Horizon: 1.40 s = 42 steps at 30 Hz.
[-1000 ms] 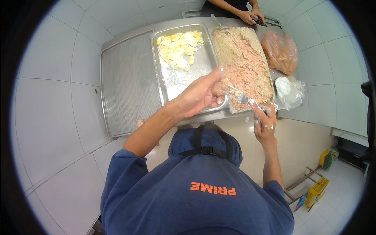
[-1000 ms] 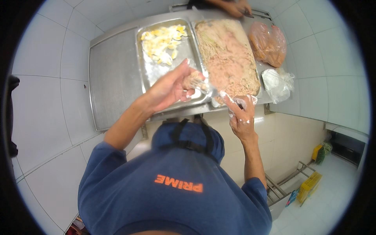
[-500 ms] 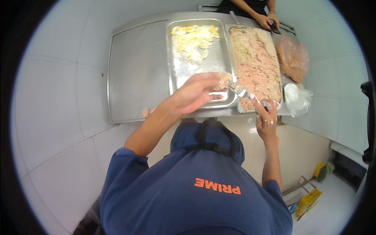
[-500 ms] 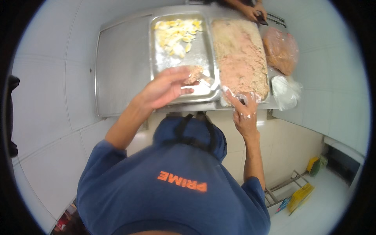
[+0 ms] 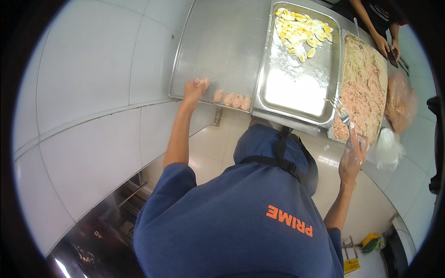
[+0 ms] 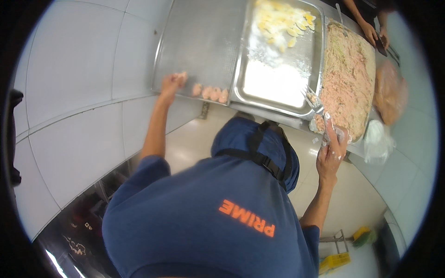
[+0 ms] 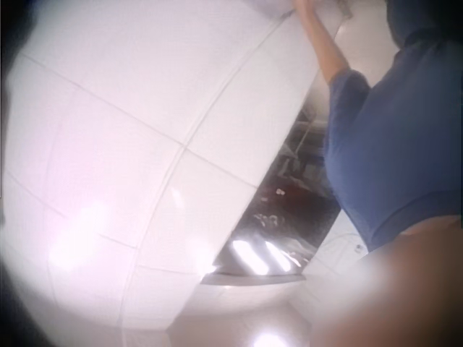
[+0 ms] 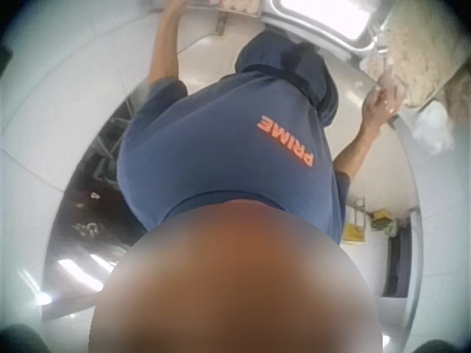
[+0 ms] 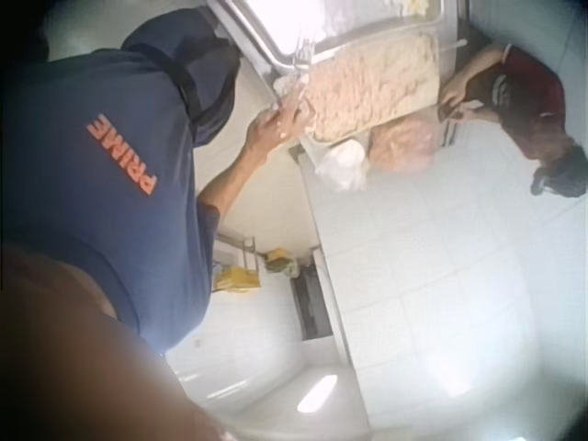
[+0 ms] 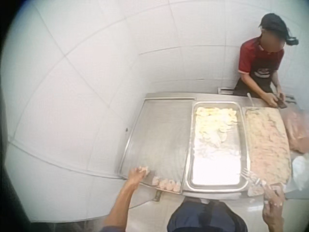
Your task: The person washes hands, walks to a stainless steel prep table, and assembles small food balls by scooping ground meat with a fork and wrapping it around sliced egg pieces. The person places the finished balls on a tray and repeats the process.
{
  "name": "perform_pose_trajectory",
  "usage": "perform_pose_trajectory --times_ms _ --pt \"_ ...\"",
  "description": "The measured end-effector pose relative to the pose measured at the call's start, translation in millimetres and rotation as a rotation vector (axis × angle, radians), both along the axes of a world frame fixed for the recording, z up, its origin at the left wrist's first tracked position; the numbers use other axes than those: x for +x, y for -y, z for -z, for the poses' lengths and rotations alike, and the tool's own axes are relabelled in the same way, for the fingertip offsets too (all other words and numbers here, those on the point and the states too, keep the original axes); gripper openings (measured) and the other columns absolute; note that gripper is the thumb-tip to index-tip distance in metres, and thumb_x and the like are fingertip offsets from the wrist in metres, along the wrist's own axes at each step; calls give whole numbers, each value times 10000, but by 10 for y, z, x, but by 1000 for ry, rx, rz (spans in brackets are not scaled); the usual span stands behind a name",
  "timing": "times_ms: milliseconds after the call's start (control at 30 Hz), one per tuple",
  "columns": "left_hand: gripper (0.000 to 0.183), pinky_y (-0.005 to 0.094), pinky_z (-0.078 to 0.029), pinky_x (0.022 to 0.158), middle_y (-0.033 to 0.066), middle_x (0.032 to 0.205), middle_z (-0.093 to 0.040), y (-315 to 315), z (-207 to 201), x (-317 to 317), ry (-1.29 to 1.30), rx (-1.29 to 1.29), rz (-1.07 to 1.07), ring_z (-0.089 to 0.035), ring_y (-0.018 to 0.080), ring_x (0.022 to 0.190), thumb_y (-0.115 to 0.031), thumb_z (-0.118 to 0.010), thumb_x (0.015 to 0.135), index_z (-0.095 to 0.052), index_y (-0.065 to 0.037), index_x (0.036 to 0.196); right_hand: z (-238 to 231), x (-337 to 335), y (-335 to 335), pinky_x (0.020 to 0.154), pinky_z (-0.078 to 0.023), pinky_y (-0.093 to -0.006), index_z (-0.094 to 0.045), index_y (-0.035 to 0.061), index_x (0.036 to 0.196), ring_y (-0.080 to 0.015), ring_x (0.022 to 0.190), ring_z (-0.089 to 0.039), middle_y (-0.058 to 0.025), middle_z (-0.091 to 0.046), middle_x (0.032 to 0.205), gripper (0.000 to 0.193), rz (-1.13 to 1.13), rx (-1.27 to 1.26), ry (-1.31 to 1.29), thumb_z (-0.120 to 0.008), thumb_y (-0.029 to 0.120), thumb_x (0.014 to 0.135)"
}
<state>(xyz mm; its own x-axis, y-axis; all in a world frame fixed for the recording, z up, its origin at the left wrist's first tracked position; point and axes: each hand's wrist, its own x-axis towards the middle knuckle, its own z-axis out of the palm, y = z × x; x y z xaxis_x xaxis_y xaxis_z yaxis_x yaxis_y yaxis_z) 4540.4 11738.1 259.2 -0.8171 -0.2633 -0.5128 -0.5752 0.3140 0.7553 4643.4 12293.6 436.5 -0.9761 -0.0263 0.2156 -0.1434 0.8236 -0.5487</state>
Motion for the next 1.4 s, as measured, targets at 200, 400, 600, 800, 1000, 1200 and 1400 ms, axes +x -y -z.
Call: perform_pose_trajectory --times_ms 200,400,600,800,1000,1200,1400 --pt "517 427 -533 932 197 1089 -742 -26 108 308 -1 -471 253 -708 335 1044 -222 -731 863 -606 22 1301 11 -85 25 933 -459 -395 -659 39 1372 -351 980 -552 -179 -543 1040 743 -32 -18 19 -454 -185 694" --pt "820 503 -427 1088 289 1334 -635 -335 -216 170 137 -705 538 -586 421 1288 -526 -650 918 -474 47 1478 76 -146 143 900 -465 -404 -629 95 1424 -320 924 -549 -165 -546 985 703 -102 -37 -3 -476 -173 793" --pt "1094 506 -278 1227 276 1631 -342 -1725 -1139 -237 -36 722 269 -320 389 1523 -818 -443 935 -330 57 1582 122 -173 343 742 -461 -383 -624 129 1437 -270 789 -526 -122 -489 862 672 -77 -206 66 -516 -152 836" --pt "1192 551 -266 1238 241 1637 -320 -3005 -1932 -259 213 1783 136 -319 354 1508 -903 -286 909 -214 58 1611 104 -179 400 794 -443 -424 -742 134 1292 -321 856 -525 -115 -587 940 636 -10 -97 -193 -569 -139 744" --pt "1145 542 -250 1249 210 1600 -375 -3345 -1997 -171 308 1786 254 -356 341 1476 -855 -279 952 -274 112 1564 238 -82 42 829 -432 -440 -718 145 1336 -321 885 -526 -119 -582 939 658 246 13 -190 -553 -131 762" --pt "780 475 -315 1211 136 1570 -454 -3299 -1317 -702 -36 1213 298 -447 300 1401 -636 -372 1071 -434 -15 1538 457 245 -378 914 -437 -464 -661 133 1408 -344 959 -534 -150 -569 993 704 482 51 -133 -506 -153 784" --pt "334 429 -432 1090 157 1349 -656 -3272 -171 -1525 -639 -237 683 -584 324 1230 -158 -599 1021 -656 -73 1339 557 592 -494 961 -448 -447 -602 53 1440 -352 1021 -544 -177 -590 1084 638 617 -37 12 -448 -144 853"
